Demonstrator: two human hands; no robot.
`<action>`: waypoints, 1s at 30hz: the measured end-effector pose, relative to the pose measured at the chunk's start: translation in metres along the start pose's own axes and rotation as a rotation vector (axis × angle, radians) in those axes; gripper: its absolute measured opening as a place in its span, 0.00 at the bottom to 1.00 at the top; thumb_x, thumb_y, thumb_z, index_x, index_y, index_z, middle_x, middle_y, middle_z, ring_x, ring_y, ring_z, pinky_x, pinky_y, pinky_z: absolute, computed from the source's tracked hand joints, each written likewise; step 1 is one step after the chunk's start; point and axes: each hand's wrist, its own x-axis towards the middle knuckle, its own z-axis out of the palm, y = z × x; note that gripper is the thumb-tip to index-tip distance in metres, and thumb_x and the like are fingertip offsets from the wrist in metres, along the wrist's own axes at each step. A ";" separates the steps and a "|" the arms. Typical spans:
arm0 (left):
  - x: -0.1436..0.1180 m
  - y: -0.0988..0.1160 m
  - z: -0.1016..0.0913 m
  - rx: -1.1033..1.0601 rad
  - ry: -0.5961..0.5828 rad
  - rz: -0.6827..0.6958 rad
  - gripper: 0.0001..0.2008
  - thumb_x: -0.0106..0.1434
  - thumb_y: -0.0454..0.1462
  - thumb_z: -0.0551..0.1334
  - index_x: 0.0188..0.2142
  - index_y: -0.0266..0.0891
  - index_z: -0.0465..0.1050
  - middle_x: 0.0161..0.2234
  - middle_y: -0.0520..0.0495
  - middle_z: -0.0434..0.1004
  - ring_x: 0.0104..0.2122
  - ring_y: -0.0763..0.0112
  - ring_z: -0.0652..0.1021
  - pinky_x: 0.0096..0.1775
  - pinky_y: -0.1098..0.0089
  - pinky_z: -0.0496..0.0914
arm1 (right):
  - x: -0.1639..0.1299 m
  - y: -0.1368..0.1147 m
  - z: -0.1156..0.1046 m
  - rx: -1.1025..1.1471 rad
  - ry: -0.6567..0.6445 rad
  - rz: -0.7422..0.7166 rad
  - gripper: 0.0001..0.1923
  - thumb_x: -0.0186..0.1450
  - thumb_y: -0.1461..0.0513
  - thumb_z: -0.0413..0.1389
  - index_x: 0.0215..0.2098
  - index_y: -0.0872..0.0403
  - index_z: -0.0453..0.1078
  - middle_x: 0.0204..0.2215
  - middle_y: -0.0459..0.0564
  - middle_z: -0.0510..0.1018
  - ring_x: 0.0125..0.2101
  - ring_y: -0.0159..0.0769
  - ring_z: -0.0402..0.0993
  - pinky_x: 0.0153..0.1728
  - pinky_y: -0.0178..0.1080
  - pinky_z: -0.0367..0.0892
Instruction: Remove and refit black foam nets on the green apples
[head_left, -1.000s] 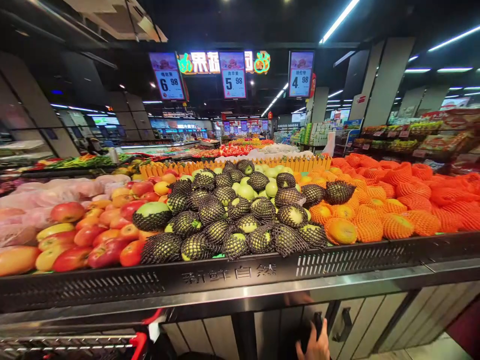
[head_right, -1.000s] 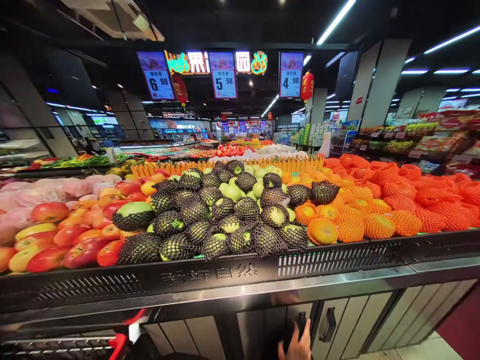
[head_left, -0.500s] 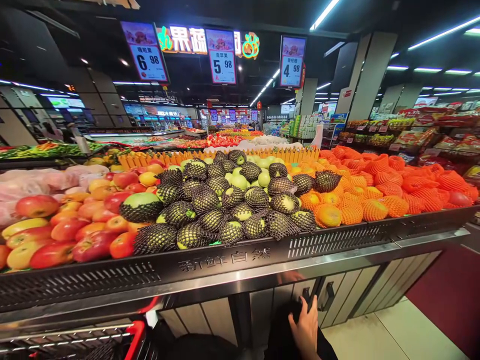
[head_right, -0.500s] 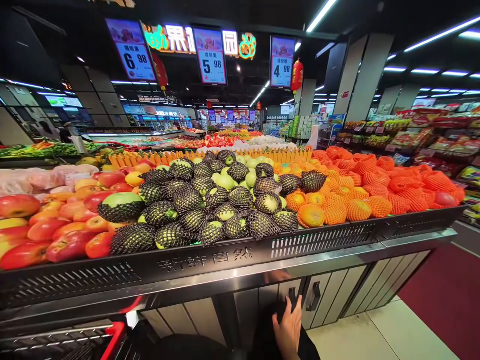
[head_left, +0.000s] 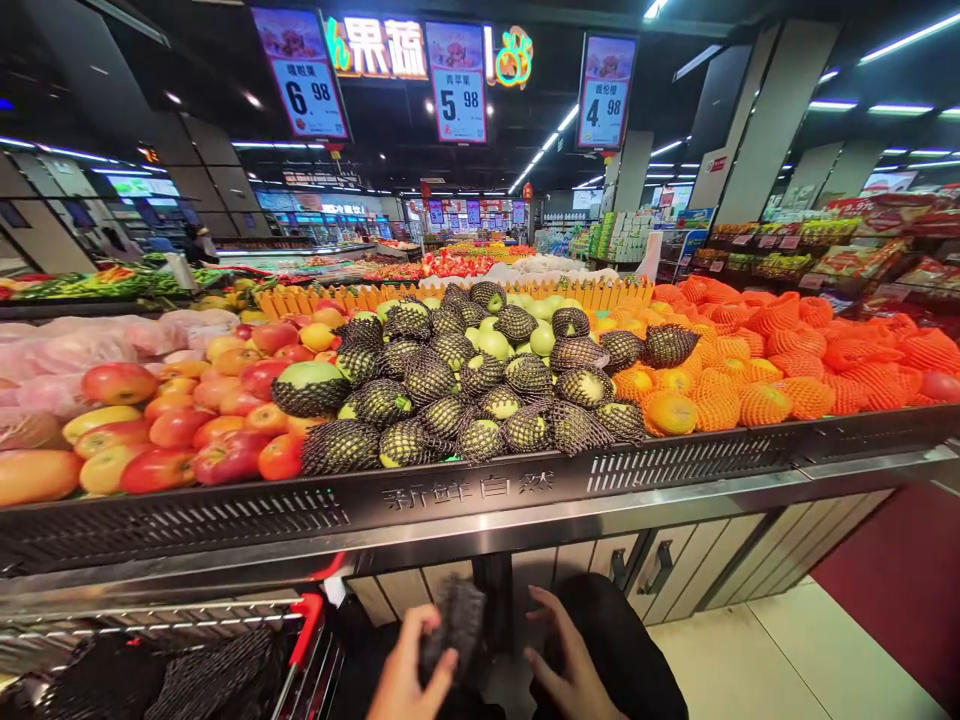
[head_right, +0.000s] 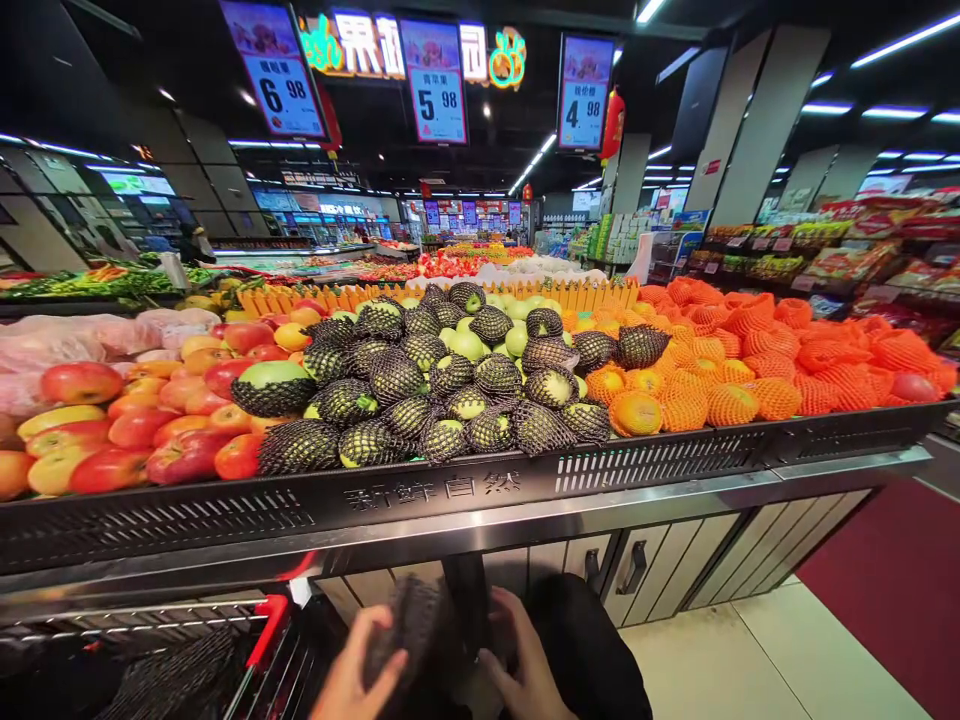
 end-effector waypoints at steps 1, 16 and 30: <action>0.001 -0.001 0.020 -0.029 -0.243 0.006 0.17 0.52 0.42 0.65 0.42 0.47 0.69 0.40 0.47 0.80 0.45 0.55 0.79 0.50 0.61 0.73 | 0.001 -0.013 0.002 0.045 -0.062 0.003 0.28 0.67 0.56 0.57 0.65 0.47 0.61 0.62 0.58 0.70 0.57 0.47 0.73 0.60 0.51 0.67; 0.007 -0.026 0.089 -0.266 -0.290 0.102 0.21 0.60 0.58 0.60 0.35 0.45 0.70 0.34 0.47 0.71 0.35 0.63 0.72 0.40 0.65 0.68 | 0.025 -0.060 -0.032 0.077 -0.099 0.108 0.19 0.54 0.48 0.70 0.32 0.53 0.77 0.33 0.49 0.78 0.36 0.40 0.73 0.38 0.40 0.67; 0.008 -0.007 0.085 -0.597 -0.643 -0.116 0.25 0.51 0.49 0.73 0.46 0.45 0.77 0.44 0.41 0.78 0.49 0.52 0.77 0.55 0.57 0.69 | 0.031 -0.078 -0.028 0.511 -0.180 0.229 0.26 0.60 0.40 0.61 0.35 0.49 0.60 0.29 0.41 0.60 0.31 0.32 0.57 0.34 0.36 0.57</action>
